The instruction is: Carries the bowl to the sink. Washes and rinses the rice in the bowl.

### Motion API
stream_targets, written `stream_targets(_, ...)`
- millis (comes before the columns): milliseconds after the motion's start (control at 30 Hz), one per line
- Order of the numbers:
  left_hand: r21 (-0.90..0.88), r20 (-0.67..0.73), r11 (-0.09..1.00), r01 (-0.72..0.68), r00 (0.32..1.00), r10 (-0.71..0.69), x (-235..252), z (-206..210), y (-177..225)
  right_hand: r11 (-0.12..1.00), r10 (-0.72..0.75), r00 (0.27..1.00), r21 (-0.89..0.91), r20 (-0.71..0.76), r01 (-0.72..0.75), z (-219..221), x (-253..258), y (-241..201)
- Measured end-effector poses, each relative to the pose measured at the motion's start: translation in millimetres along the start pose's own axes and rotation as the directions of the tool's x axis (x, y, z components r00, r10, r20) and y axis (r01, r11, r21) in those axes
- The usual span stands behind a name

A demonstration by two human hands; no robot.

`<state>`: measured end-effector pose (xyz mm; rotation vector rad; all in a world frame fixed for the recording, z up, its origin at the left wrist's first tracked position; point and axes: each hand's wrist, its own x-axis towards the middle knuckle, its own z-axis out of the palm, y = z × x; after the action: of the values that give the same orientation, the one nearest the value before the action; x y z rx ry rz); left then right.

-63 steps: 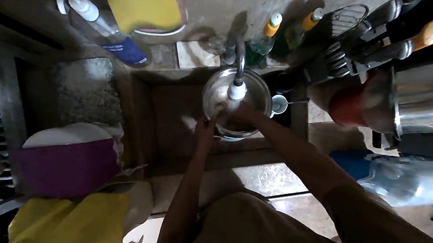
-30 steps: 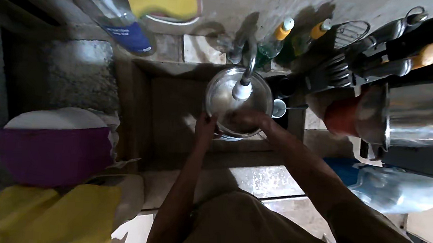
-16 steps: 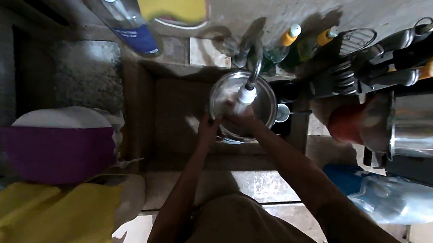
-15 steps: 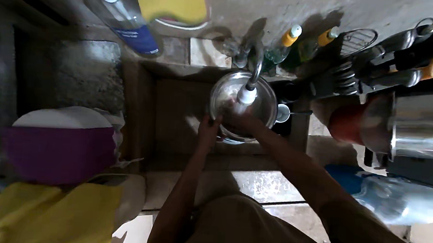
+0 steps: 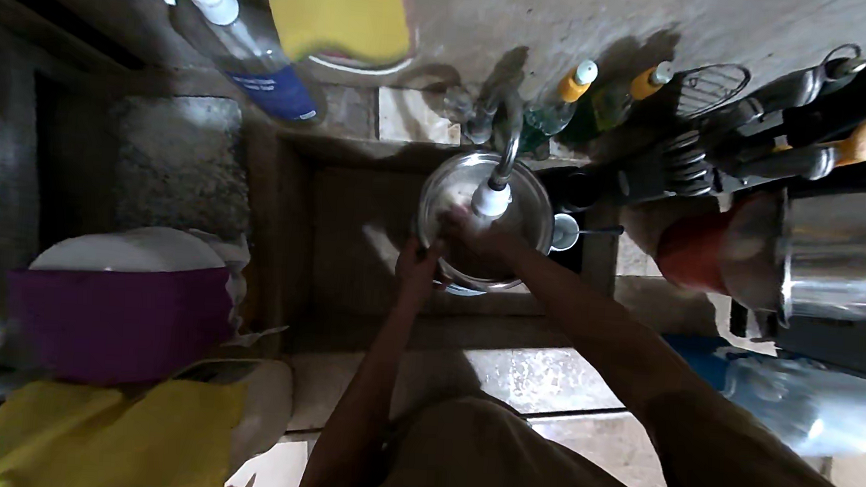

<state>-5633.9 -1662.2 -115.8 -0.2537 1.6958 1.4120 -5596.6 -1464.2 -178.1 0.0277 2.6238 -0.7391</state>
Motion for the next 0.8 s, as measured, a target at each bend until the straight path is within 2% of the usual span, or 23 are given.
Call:
stream_targets(33, 0.002, -0.002, 1.000, 0.009, 1.000, -0.009, -1, 0, 1, 0.992, 0.117, 0.992, 0.058, -0.039, -0.115, -6, -13, -1)
stream_targets(67, -0.005, 0.000, 1.000, 0.016, 1.000, -0.016, -1, 0, 2, 0.935, 0.323, 0.946, 0.164, -0.033, -0.314, -23, -21, -13)
stream_targets(100, -0.012, 0.002, 1.000, 0.017, 1.000, -0.017, -2, 0, 2, 0.862, 0.470, 0.877, 0.267, -0.098, -0.432, -33, -23, -19)
stream_targets(167, -0.025, 0.002, 1.000, 0.010, 1.000, -0.010, 0, -1, 1, 0.803, 0.577, 0.770, 0.364, -0.274, -0.472, -32, -17, -21)
stream_targets(200, -0.027, 0.003, 1.000, 0.002, 1.000, -0.002, 0, -1, 0, 0.790, 0.597, 0.742, 0.386, -0.305, -0.477, -28, -15, -21)
stream_targets(233, -0.027, 0.011, 1.000, 0.000, 1.000, 0.001, 0, -1, 0, 0.781, 0.605, 0.744, 0.395, -0.283, -0.485, -23, -15, -21)
stream_targets(267, -0.022, 0.019, 1.000, -0.009, 1.000, 0.009, -2, -1, 1, 0.785, 0.592, 0.780, 0.367, -0.203, -0.500, -22, -17, -23)
stream_targets(333, 0.007, 0.037, 1.000, -0.015, 0.999, 0.015, -8, -4, -3, 0.862, 0.475, 0.879, 0.227, -0.044, -0.454, -30, -25, -30)
stream_targets(367, 0.020, 0.046, 1.000, -0.015, 0.999, 0.014, -9, -5, -4, 0.877, 0.451, 0.892, 0.201, -0.032, -0.436, -30, -25, -26)
stream_targets(433, 0.016, 0.036, 1.000, -0.001, 0.999, 0.000, -8, -5, -1, 0.842, 0.519, 0.841, 0.261, -0.152, -0.472, -17, -14, -14)
stream_targets(467, 0.009, 0.021, 1.000, 0.006, 1.000, -0.006, -7, -4, 4, 0.831, 0.536, 0.832, 0.262, -0.144, -0.490, -13, -10, -14)
stream_targets(500, 0.004, 0.010, 1.000, 0.011, 1.000, -0.011, -6, -2, 7, 0.851, 0.505, 0.859, 0.222, -0.090, -0.477, -16, -12, -20)
stream_targets(533, 0.000, 0.000, 1.000, 0.012, 1.000, -0.012, -4, -1, 7, 0.895, 0.427, 0.904, 0.156, -0.027, -0.418, -23, -19, -30)
stream_targets(567, -0.004, -0.002, 1.000, 0.007, 1.000, -0.008, -3, 0, 5, 0.942, 0.326, 0.945, 0.092, -0.025, -0.323, -24, -27, -33)
stream_targets(600, 0.003, 0.001, 1.000, 0.004, 1.000, -0.004, -2, -1, 3, 0.981, 0.194, 0.967, 0.033, -0.167, -0.192, -10, -30, -24)
stream_targets(633, 0.007, 0.002, 1.000, 0.001, 1.000, -0.001, -1, -1, 2, 0.996, 0.082, 0.905, -0.003, -0.418, -0.092, 16, -27, -7)
stream_targets(667, 0.005, 0.004, 1.000, 0.003, 1.000, -0.003, -1, -2, 1, 0.967, 0.250, 0.936, 0.107, -0.249, -0.230, -3, -29, -19)
stream_targets(700, 0.003, 0.007, 1.000, 0.009, 1.000, -0.009, -2, -2, 1, 0.924, 0.365, 0.918, 0.183, -0.154, -0.337, -17, -23, -29)
stream_targets(733, 0.003, 0.009, 1.000, 0.012, 1.000, -0.012, -2, -2, 2, 0.898, 0.409, 0.907, 0.223, -0.104, -0.380, -18, -14, -32)
stream_targets(767, -0.001, 0.006, 1.000, 0.009, 1.000, -0.009, -3, -2, 2, 0.910, 0.383, 0.921, 0.201, -0.074, -0.363, -8, -5, -25)
stream_targets(800, -0.002, 0.003, 1.000, 0.008, 1.000, -0.008, -2, -1, 2, 0.959, 0.270, 0.960, 0.112, -0.072, -0.261, 6, 4, -15)
